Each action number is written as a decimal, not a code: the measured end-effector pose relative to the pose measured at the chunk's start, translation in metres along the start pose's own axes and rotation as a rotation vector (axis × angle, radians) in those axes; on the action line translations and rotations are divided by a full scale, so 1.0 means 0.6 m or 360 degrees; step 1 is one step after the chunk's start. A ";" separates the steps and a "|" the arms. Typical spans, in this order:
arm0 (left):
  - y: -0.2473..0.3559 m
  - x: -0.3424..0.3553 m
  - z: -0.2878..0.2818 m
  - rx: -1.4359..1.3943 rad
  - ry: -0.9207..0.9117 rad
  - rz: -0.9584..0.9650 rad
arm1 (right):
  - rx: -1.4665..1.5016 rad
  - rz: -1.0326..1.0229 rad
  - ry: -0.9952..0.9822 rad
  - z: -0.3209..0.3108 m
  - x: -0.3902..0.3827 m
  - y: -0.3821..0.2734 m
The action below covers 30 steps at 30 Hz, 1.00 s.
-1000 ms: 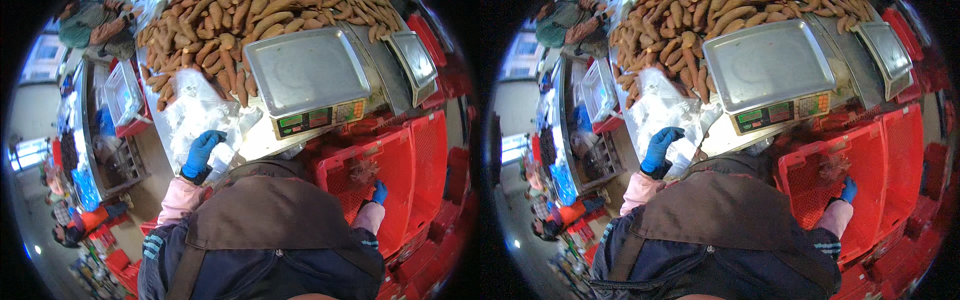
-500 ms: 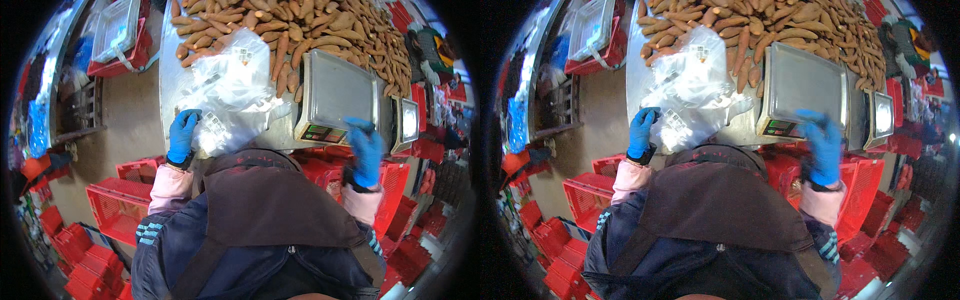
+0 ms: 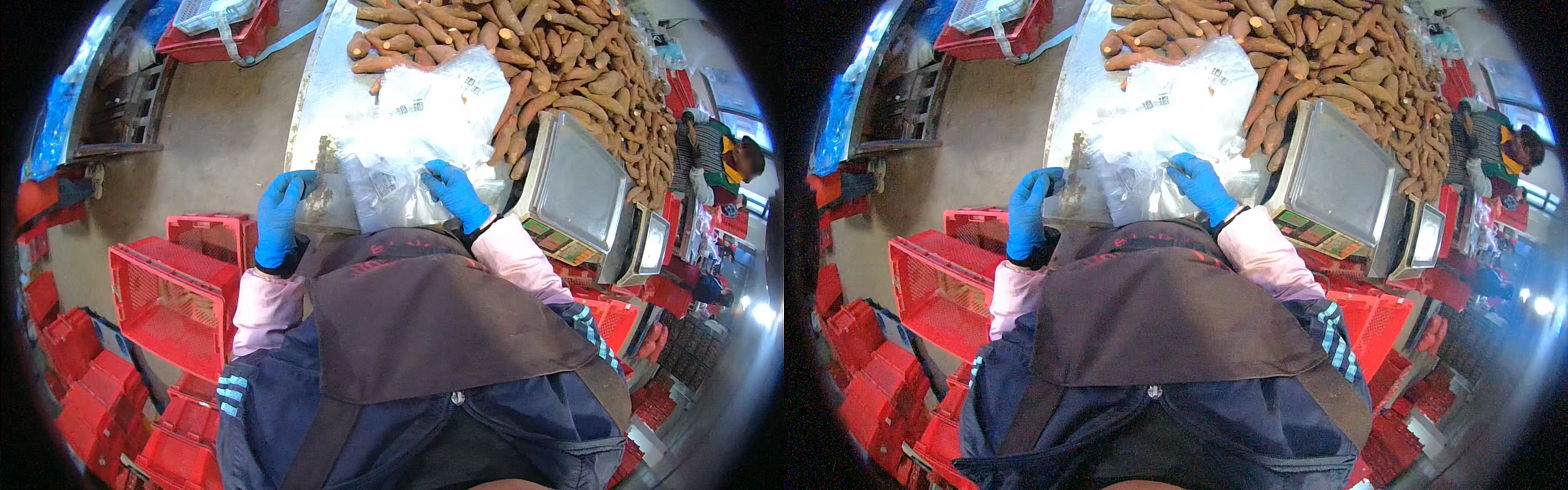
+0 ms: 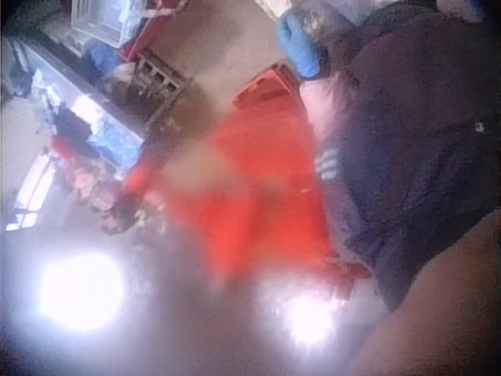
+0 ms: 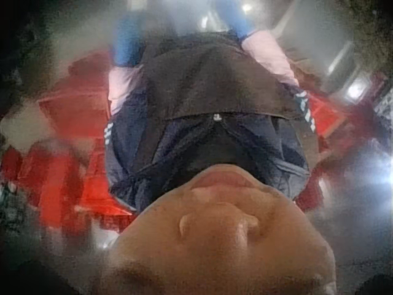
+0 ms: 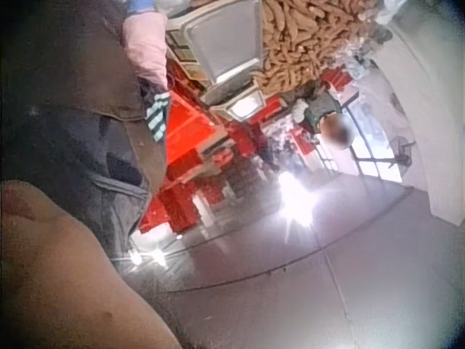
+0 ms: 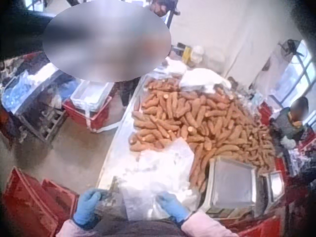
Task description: The person repeatedly selects sweet potatoes from a large pile, places them into a clear plastic bag, weighs the bag on a digital scale, and then transfers the bag into a red crate. The process is repeated multiple times throughout the clip.
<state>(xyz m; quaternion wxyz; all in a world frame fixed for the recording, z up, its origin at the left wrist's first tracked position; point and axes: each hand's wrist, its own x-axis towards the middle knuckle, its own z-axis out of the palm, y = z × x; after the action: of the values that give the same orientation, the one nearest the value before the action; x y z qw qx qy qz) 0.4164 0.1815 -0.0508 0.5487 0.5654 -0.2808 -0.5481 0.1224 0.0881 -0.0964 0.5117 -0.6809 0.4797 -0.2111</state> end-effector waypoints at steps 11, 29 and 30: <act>0.050 0.002 0.142 0.0523 -0.0766 0.0171 | 0.0392 0.0090 0.0138 -0.027 -0.027 -0.099; 0.136 -0.002 0.081 -0.0639 -0.0848 0.0248 | -0.0240 0.0198 0.0247 -0.094 -0.064 0.003; 0.113 0.014 0.074 -0.0576 -0.0741 0.0238 | 0.0004 0.0030 0.0461 -0.106 -0.063 -0.006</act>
<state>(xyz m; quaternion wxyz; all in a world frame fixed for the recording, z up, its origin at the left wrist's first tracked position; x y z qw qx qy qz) 0.3966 0.1437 0.0187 0.6002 0.2953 -0.3375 -0.6623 0.0574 0.0896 -0.0611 0.4399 -0.6381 0.5545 -0.3030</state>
